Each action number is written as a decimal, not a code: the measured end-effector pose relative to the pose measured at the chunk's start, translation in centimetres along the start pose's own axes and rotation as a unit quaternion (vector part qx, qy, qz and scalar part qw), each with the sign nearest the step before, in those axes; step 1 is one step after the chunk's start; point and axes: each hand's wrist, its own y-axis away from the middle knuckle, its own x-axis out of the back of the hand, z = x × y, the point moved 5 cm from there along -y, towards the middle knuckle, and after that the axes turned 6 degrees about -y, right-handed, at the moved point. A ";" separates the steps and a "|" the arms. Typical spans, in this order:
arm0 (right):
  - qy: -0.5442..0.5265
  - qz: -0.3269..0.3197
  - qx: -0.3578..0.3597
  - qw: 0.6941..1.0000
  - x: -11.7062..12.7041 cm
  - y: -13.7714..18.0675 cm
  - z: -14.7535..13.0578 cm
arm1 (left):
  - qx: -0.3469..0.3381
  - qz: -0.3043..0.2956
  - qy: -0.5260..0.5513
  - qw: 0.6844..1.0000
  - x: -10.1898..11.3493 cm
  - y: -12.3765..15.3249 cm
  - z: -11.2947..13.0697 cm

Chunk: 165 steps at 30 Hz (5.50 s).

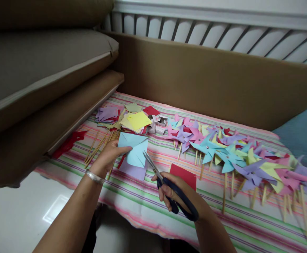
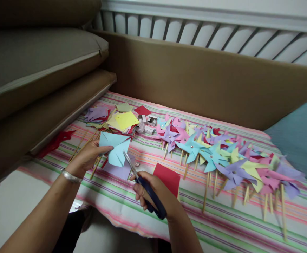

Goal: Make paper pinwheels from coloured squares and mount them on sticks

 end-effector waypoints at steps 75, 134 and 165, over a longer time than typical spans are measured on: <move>0.166 0.016 0.048 0.985 1.2 1.1 -0.1 | 0.031 -0.003 -0.053 0.998 1.0 -0.3 -0.2; -0.038 0.041 -0.055 0.997 -1.2 -1.4 1.1 | 0.010 -0.028 -0.011 1.000 -0.5 -0.4 -0.7; -0.025 0.098 -0.096 0.990 -1.1 -1.9 1.4 | 0.006 -0.008 -0.015 1.000 -0.5 -0.1 -0.2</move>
